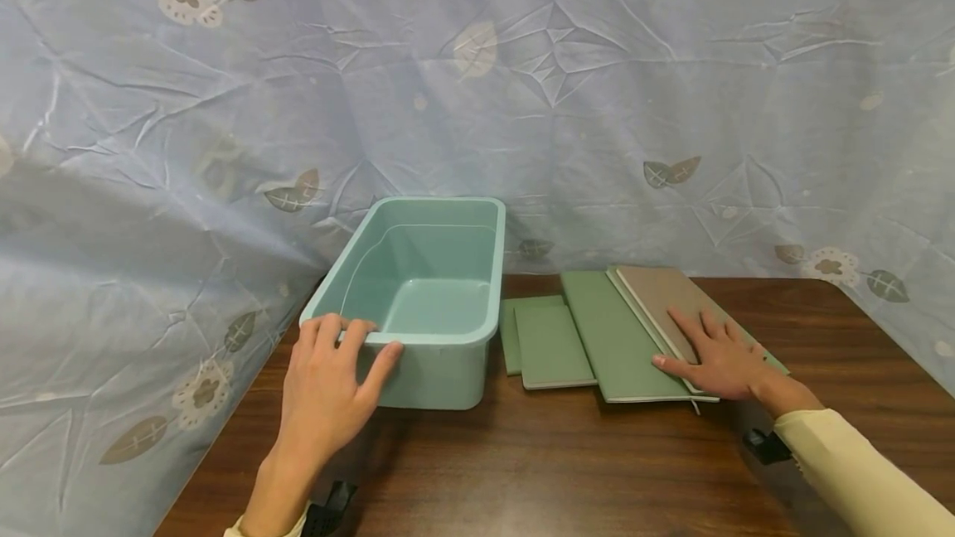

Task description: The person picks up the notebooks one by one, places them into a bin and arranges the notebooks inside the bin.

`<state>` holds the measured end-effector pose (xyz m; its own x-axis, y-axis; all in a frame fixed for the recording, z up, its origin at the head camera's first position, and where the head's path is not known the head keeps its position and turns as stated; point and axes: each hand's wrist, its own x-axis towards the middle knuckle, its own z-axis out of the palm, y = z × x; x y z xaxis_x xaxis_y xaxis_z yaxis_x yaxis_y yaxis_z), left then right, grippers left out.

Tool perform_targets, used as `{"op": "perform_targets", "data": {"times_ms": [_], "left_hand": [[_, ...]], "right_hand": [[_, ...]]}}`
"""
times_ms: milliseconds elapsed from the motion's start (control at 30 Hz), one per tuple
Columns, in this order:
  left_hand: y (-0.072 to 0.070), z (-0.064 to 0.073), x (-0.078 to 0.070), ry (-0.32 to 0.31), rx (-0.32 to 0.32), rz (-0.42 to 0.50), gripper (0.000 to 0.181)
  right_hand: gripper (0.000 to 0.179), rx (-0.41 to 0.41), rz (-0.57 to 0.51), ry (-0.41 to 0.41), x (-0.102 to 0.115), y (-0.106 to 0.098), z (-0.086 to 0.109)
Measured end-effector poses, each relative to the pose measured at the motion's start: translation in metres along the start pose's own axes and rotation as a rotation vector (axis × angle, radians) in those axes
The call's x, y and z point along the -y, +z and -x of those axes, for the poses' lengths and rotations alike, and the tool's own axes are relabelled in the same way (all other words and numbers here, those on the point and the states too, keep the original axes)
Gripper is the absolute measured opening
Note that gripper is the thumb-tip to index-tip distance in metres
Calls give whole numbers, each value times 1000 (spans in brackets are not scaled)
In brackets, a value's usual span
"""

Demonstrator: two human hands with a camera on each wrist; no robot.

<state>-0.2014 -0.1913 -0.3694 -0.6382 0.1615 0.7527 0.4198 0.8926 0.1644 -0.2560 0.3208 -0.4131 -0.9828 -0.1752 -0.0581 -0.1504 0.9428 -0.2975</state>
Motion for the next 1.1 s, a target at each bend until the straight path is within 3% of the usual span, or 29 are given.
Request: {"op": "perform_targets", "data": {"times_ms": [233, 633, 1100], "left_hand": [[0, 0, 0, -1, -1, -3, 39], [1, 1, -1, -4, 4, -7, 40], [3, 3, -1, 7, -1, -17, 41]], "right_hand": [[96, 2, -7, 25, 1, 2, -2], [91, -10, 77, 22, 2, 2, -5], [85, -54, 115, -43, 2, 5, -6]]}}
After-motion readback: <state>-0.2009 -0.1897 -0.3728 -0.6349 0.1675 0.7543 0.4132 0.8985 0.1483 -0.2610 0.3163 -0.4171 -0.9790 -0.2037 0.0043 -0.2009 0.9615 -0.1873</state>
